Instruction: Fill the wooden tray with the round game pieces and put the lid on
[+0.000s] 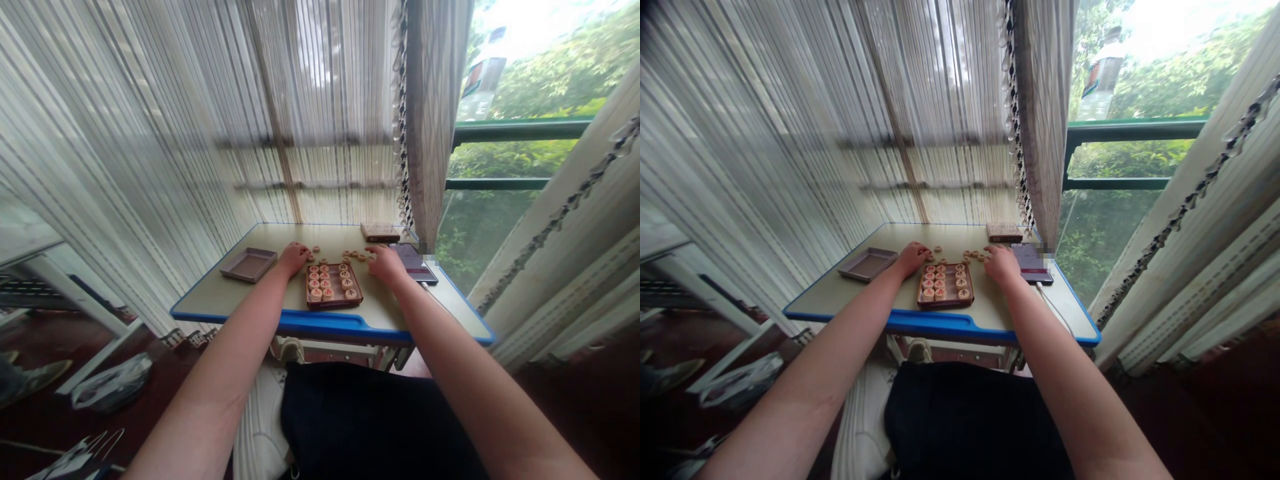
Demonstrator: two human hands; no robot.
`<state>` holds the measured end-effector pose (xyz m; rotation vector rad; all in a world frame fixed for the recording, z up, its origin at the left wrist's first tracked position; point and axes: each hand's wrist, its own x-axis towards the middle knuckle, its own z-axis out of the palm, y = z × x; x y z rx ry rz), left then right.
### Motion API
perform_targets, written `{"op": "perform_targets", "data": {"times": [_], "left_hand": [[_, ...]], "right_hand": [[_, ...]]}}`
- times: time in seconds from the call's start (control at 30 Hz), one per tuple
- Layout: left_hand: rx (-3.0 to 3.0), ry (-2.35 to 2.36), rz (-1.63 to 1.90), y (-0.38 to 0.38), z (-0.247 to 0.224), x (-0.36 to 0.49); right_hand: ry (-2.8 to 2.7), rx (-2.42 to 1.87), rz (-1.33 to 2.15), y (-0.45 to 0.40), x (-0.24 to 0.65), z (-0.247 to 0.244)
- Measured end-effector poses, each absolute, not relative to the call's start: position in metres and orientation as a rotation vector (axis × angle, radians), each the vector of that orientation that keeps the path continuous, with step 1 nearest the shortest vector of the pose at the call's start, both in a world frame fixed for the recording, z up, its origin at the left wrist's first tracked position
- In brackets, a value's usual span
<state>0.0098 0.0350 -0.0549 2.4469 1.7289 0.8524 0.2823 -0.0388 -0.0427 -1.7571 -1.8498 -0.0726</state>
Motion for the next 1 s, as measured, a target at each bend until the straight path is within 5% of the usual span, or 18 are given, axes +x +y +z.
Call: {"op": "perform_targets", "data": {"times": [0.23, 1.0], "left_hand": [[2.440, 1.662, 0.906, 0.034, -0.055, 0.010], [2.338, 1.662, 1.001, 0.030, -0.056, 0.010]], "right_hand": [[-2.147, -1.462, -0.068, -0.035, 0.268, -0.053], [-1.979, -1.600, -0.015, -0.048, 0.277, -0.040]]}}
